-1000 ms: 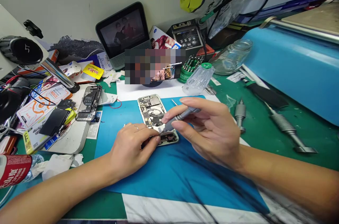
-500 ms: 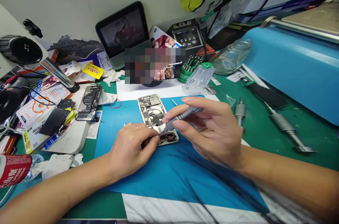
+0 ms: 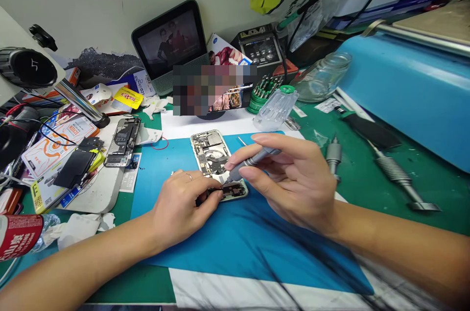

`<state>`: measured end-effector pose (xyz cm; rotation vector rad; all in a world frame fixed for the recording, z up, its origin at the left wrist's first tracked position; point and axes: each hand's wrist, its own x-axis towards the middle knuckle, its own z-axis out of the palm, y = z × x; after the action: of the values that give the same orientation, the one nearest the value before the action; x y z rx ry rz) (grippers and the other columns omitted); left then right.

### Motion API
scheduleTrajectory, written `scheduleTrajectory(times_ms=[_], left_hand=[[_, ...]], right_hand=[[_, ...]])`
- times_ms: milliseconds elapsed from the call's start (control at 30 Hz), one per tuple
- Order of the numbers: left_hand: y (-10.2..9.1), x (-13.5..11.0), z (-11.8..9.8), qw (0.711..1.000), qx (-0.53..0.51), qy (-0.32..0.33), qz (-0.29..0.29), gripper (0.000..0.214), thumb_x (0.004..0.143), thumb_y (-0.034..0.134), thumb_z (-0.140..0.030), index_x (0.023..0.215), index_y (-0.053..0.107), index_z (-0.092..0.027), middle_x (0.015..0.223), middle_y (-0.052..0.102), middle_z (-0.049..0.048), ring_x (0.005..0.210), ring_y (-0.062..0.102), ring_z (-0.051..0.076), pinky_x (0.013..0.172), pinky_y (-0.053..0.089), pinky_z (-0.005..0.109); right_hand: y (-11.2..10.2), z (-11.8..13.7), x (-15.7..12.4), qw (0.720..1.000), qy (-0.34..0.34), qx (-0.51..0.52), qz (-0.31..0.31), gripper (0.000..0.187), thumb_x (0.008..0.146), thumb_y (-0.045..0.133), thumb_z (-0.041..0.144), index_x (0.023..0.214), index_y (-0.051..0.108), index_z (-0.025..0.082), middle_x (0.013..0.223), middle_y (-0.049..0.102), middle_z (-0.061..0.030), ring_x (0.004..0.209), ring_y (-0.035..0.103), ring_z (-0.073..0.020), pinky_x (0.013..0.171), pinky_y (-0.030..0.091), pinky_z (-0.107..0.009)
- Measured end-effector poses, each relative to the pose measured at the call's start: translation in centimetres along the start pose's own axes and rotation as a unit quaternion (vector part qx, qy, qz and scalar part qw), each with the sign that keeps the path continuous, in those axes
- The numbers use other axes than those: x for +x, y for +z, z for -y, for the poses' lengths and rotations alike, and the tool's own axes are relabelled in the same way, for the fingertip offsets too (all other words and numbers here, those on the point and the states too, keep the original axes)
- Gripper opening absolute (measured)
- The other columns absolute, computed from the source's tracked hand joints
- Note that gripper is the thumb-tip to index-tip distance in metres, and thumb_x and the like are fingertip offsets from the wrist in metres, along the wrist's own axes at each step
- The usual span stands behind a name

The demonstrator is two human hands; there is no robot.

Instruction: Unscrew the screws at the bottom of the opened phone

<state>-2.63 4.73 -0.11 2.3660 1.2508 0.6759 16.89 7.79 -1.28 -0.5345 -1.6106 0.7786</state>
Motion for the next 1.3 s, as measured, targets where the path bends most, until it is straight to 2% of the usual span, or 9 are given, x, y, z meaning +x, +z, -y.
scheduleTrajectory(times_ms=[267, 500, 800, 1133, 1300], left_hand=[[-0.04, 0.08, -0.02, 1.000, 0.001, 0.004, 0.001, 0.009, 0.093, 0.056, -0.020, 0.092, 0.065, -0.020, 0.071, 0.065, -0.0028, 0.064, 0.058, 0.012, 0.066, 0.036, 0.028], [-0.04, 0.07, -0.08, 1.000, 0.004, 0.002, 0.003, 0.012, 0.095, 0.055, -0.025, 0.092, 0.065, -0.021, 0.069, 0.065, -0.0026, 0.062, 0.058, 0.012, 0.065, 0.037, 0.028], [-0.07, 0.08, -0.03, 1.000, -0.005, 0.012, -0.006, 0.008, 0.092, 0.057, -0.018, 0.092, 0.065, -0.020, 0.070, 0.065, -0.0033, 0.063, 0.058, 0.012, 0.065, 0.035, 0.027], [-0.04, 0.02, -0.04, 1.000, -0.007, 0.020, -0.010, 0.008, 0.092, 0.057, -0.016, 0.093, 0.065, -0.019, 0.074, 0.067, -0.0021, 0.064, 0.060, 0.012, 0.065, 0.035, 0.028], [-0.01, -0.04, -0.04, 1.000, -0.008, 0.023, -0.018, 0.010, 0.093, 0.056, -0.016, 0.093, 0.065, -0.019, 0.075, 0.068, -0.0017, 0.064, 0.060, 0.012, 0.065, 0.036, 0.028]], right_hand=[[-0.10, -0.04, 0.08, 1.000, -0.009, -0.006, 0.016, 0.057, 0.086, 0.061, 0.005, 0.133, 0.046, 0.033, 0.097, 0.066, -0.0013, 0.087, 0.071, -0.0144, 0.072, 0.065, -0.027], [-0.18, -0.06, -0.11, 1.000, -0.012, -0.007, 0.023, 0.059, 0.085, 0.060, 0.003, 0.133, 0.045, 0.033, 0.098, 0.066, -0.0018, 0.088, 0.070, -0.0137, 0.072, 0.065, -0.027], [-0.21, -0.11, -0.02, 0.999, -0.015, -0.001, 0.031, 0.060, 0.086, 0.059, 0.001, 0.134, 0.045, 0.033, 0.098, 0.065, -0.0016, 0.089, 0.070, -0.0123, 0.075, 0.064, -0.023], [-0.29, -0.23, -0.16, 0.999, -0.008, -0.003, 0.038, 0.062, 0.085, 0.059, 0.001, 0.136, 0.044, 0.034, 0.101, 0.065, -0.0021, 0.092, 0.070, -0.0128, 0.077, 0.064, -0.024], [-0.38, -0.31, -0.38, 0.999, -0.010, -0.017, 0.050, 0.067, 0.085, 0.058, 0.002, 0.140, 0.039, 0.033, 0.106, 0.063, -0.0029, 0.094, 0.068, -0.0138, 0.081, 0.064, -0.028]])
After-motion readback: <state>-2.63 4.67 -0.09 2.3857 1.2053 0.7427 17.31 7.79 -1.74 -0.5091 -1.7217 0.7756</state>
